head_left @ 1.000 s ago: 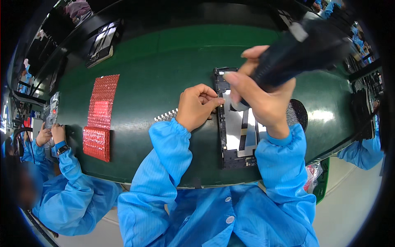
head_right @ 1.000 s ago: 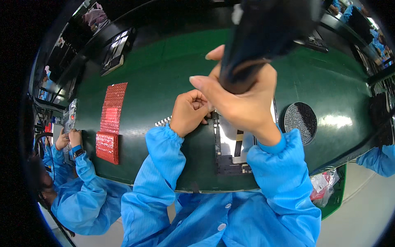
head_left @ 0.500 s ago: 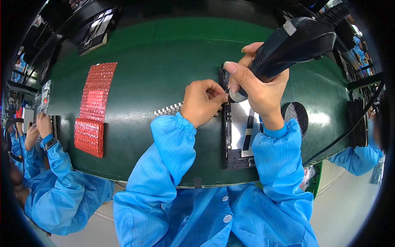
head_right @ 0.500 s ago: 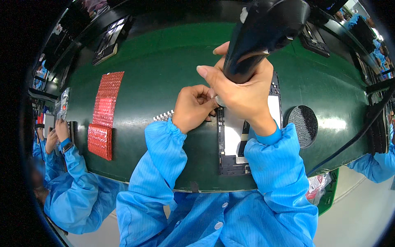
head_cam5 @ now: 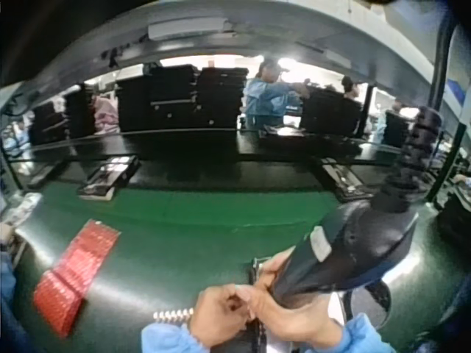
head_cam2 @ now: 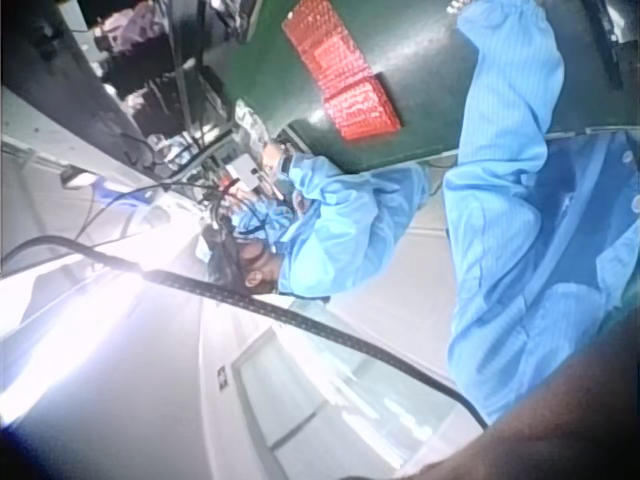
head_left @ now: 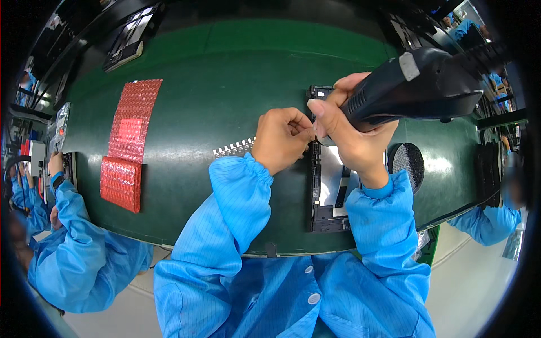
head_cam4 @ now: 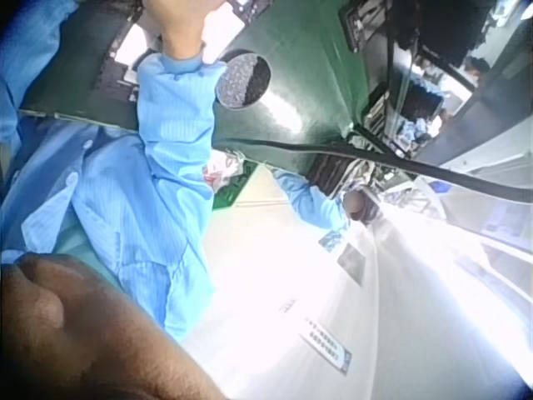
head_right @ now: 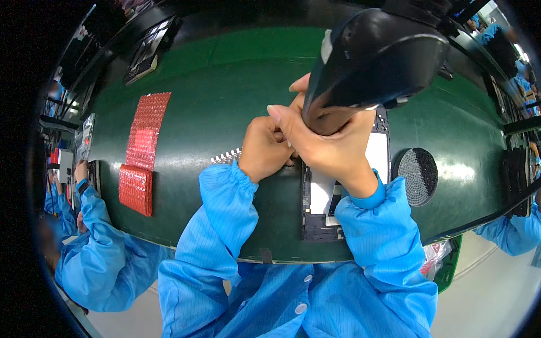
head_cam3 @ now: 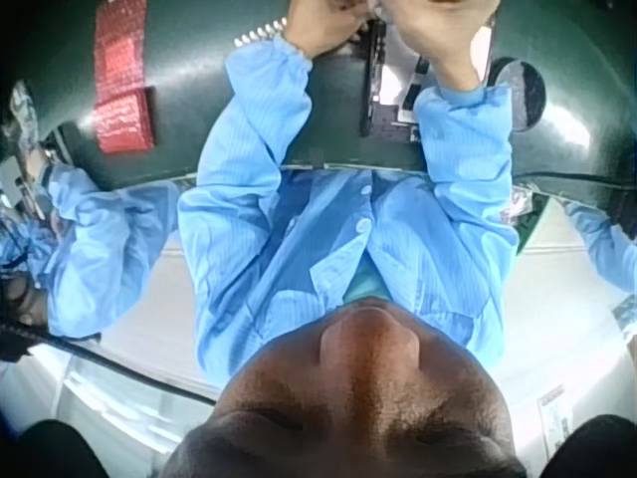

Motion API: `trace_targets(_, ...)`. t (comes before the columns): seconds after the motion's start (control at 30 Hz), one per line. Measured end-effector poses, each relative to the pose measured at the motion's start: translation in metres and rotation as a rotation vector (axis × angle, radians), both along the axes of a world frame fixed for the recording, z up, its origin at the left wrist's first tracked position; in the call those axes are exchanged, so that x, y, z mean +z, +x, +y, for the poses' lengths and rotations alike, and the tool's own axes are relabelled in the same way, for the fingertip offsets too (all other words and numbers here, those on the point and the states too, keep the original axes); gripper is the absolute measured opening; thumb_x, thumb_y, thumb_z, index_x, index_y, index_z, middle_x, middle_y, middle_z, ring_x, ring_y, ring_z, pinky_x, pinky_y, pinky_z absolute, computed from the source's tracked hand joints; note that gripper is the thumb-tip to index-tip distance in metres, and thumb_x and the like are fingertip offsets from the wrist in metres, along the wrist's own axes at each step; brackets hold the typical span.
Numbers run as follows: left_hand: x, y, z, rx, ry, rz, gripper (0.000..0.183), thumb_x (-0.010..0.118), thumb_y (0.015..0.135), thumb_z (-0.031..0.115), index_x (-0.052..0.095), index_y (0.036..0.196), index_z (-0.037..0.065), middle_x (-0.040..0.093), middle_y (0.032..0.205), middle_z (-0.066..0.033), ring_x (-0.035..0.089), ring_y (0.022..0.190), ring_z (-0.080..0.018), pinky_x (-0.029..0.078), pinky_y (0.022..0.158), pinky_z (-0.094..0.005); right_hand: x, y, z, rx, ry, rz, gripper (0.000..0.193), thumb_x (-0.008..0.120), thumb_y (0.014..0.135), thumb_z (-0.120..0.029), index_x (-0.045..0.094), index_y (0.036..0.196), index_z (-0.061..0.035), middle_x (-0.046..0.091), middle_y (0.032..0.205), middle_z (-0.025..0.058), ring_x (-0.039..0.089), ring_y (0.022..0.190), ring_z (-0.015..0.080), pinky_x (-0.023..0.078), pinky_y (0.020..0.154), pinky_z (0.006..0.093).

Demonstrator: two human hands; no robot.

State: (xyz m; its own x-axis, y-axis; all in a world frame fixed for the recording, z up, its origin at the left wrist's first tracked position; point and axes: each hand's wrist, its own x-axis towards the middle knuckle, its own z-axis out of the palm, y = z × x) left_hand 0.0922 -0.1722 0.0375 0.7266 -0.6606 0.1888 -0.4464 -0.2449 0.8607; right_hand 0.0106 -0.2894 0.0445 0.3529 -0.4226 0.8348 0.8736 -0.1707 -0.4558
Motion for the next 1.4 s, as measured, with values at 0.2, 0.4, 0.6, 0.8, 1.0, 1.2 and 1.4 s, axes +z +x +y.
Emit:
trace_targets(0.2,-0.006,0.004,-0.001,0.017,0.011,0.052,0.008,0.068,0.077,0.002,0.063,0.077,-0.004,0.063,0.066,-0.0075,0.060,0.055,-0.0102,0.049,0.044,-0.0241,-0.004,0.005,-0.002,-0.059,0.030,0.051,0.036,0.067,0.076,0.010,0.048,0.105,0.0013,0.058,0.061,0.0076,0.056,0.049,0.0130,0.046,0.048,0.0252)
trace_targets(0.4,0.021,0.016,0.035,0.051,0.050,-0.146,0.010,0.066,0.082,0.004,0.068,0.089,-0.001,0.067,0.074,-0.0079,0.064,0.064,-0.0126,0.051,0.057,-0.0257,-0.004,-0.049,-0.048,-0.150,0.165,0.051,0.035,0.068,0.078,0.001,0.052,0.109,0.0002,0.059,0.063,0.0041,0.056,0.052,0.0111,0.044,0.051,0.0235)
trace_targets(0.6,0.006,0.010,0.116,0.297,0.186,-0.573,0.021,0.073,0.074,0.007,0.068,0.094,0.000,0.064,0.078,-0.0128,0.062,0.068,-0.0211,0.048,0.061,-0.0300,-0.020,-0.101,-0.099,-0.255,0.164,0.125,0.044,0.064,0.077,0.000,0.046,0.117,0.0057,0.053,0.060,0.0043,0.052,0.049,0.0130,0.044,0.050,0.0268)
trace_targets(0.8,0.019,-0.038,0.216,0.685,0.408,-0.711,0.036,0.082,0.061,0.007,0.064,0.091,-0.001,0.060,0.086,-0.0115,0.056,0.072,-0.0226,0.046,0.063,-0.0310,-0.019,-0.023,-0.076,0.008,0.277,0.080,0.037,0.070,0.073,0.003,0.051,0.105,0.0038,0.056,0.061,0.0048,0.054,0.048,0.0136,0.043,0.047,0.0258)
trace_targets(1.0,-0.016,-0.063,0.271,0.844,0.378,-0.450,0.028,0.081,0.061,0.003,0.062,0.082,-0.001,0.058,0.071,-0.0049,0.052,0.063,-0.0130,0.043,0.057,-0.0266,-0.007,0.013,-0.052,0.153,0.160,0.089,0.028,0.073,0.073,0.003,0.055,0.095,0.0020,0.059,0.062,0.0039,0.055,0.048,0.0110,0.042,0.046,0.0227)
trace_targets(1.2,-0.027,-0.078,0.295,0.794,-0.006,0.006,0.019,0.074,0.069,-0.009,0.060,0.081,-0.003,0.062,0.071,-0.0033,0.057,0.063,-0.0078,0.047,0.061,-0.0186,0.004,0.026,-0.024,0.208,0.085,0.153,0.031,0.076,0.072,0.002,0.055,0.096,0.0024,0.060,0.061,0.0028,0.056,0.048,0.0090,0.042,0.044,0.0218)
trace_targets(1.4,-0.032,-0.087,0.308,0.836,0.006,0.064,0.018,0.073,0.071,-0.007,0.065,0.086,-0.002,0.065,0.075,-0.0034,0.058,0.064,-0.0082,0.048,0.062,-0.0195,0.008,0.037,-0.015,0.243,-0.002,0.189,0.031,0.073,0.075,0.001,0.053,0.098,0.0027,0.060,0.061,0.0046,0.056,0.049,0.0100,0.042,0.045,0.0225)
